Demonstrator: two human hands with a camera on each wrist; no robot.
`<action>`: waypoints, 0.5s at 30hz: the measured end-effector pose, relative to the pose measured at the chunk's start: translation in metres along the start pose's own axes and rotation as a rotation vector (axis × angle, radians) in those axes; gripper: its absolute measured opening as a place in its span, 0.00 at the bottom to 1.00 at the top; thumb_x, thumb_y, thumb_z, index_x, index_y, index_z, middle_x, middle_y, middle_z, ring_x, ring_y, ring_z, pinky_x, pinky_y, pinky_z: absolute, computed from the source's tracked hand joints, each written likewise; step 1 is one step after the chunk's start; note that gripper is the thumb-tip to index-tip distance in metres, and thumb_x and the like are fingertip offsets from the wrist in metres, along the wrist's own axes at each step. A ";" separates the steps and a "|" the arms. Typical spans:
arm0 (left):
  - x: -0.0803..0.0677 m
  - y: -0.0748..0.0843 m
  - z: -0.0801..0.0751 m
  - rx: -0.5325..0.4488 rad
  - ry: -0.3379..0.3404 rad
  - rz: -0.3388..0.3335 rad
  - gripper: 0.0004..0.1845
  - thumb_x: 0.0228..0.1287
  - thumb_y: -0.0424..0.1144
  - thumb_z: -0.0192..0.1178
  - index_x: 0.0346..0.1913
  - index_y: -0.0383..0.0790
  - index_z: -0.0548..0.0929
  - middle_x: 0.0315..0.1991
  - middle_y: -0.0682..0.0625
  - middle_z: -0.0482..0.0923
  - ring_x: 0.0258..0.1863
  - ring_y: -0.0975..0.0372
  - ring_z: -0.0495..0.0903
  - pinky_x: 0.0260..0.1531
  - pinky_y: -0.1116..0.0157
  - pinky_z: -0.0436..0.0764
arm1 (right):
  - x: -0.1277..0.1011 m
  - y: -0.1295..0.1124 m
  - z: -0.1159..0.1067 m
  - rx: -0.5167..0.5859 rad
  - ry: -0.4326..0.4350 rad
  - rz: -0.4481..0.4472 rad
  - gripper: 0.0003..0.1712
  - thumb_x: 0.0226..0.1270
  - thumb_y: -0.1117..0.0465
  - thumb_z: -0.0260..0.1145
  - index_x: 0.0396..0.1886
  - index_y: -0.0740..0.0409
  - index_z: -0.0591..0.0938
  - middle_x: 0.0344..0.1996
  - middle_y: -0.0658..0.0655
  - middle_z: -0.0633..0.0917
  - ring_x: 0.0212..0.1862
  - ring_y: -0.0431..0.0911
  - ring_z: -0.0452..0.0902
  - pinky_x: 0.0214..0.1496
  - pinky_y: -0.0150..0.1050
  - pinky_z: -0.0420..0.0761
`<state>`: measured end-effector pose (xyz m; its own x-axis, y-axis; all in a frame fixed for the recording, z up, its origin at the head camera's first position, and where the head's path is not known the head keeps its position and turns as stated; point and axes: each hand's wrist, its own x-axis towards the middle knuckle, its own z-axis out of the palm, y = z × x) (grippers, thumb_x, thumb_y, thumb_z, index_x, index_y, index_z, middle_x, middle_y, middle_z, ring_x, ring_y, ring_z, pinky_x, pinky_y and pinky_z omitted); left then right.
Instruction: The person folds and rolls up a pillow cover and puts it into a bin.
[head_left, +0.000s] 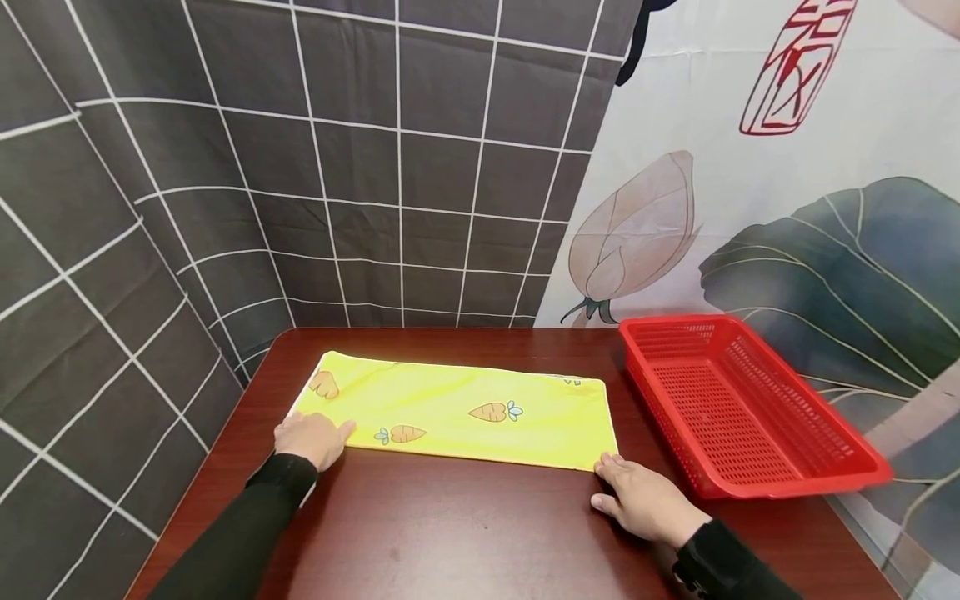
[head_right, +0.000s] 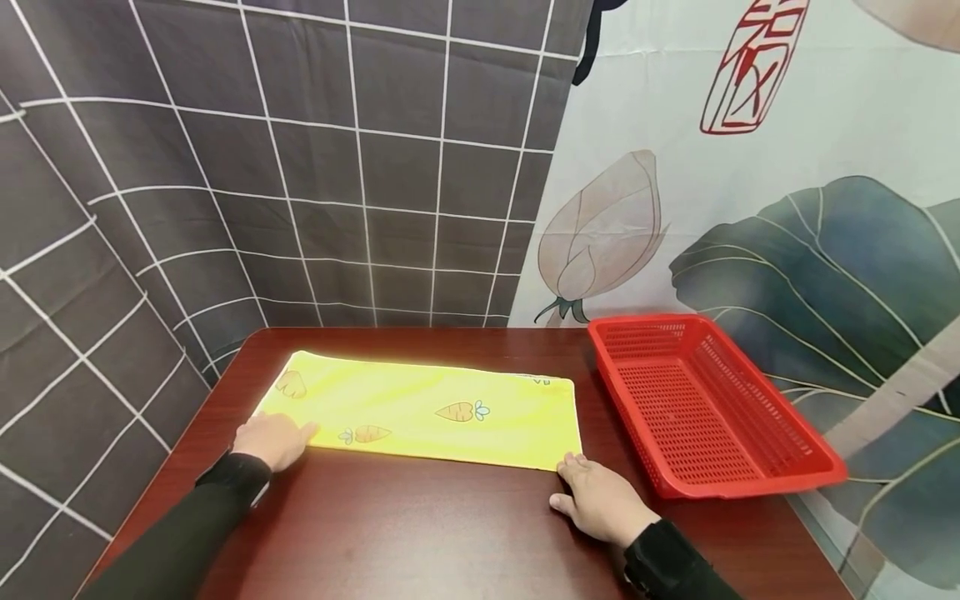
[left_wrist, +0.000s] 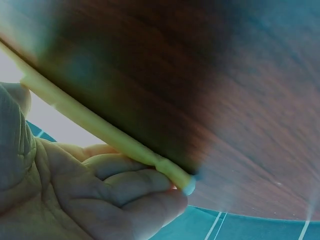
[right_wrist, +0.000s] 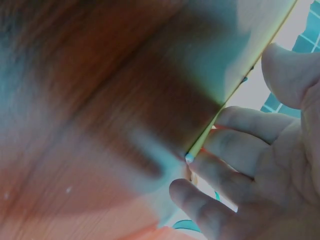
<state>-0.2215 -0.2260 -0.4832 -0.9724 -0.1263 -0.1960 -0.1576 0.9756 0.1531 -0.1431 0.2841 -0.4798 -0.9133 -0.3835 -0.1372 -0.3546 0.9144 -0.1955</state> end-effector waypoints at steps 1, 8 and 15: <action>0.002 0.000 0.001 -0.006 0.008 -0.006 0.35 0.77 0.61 0.53 0.45 0.24 0.83 0.42 0.29 0.80 0.53 0.35 0.73 0.58 0.36 0.73 | -0.001 -0.001 0.001 -0.003 0.006 -0.001 0.34 0.73 0.47 0.71 0.66 0.68 0.82 0.68 0.72 0.81 0.72 0.64 0.78 0.72 0.61 0.76; 0.009 -0.003 0.003 -0.056 0.037 -0.015 0.41 0.74 0.59 0.58 0.58 0.15 0.72 0.58 0.19 0.72 0.62 0.29 0.66 0.70 0.33 0.64 | -0.007 -0.011 0.007 -0.023 0.026 -0.017 0.33 0.71 0.46 0.72 0.65 0.65 0.84 0.68 0.68 0.83 0.69 0.61 0.81 0.69 0.60 0.79; 0.027 -0.014 0.007 -0.043 0.055 0.013 0.50 0.74 0.60 0.57 0.67 0.08 0.61 0.65 0.15 0.66 0.67 0.29 0.63 0.75 0.34 0.59 | -0.014 -0.023 0.012 -0.076 0.061 -0.083 0.33 0.71 0.44 0.71 0.64 0.65 0.85 0.65 0.67 0.85 0.66 0.60 0.83 0.67 0.58 0.81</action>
<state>-0.2447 -0.2420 -0.4977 -0.9822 -0.1248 -0.1405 -0.1513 0.9687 0.1967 -0.1196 0.2669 -0.4851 -0.8898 -0.4518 -0.0640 -0.4415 0.8879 -0.1293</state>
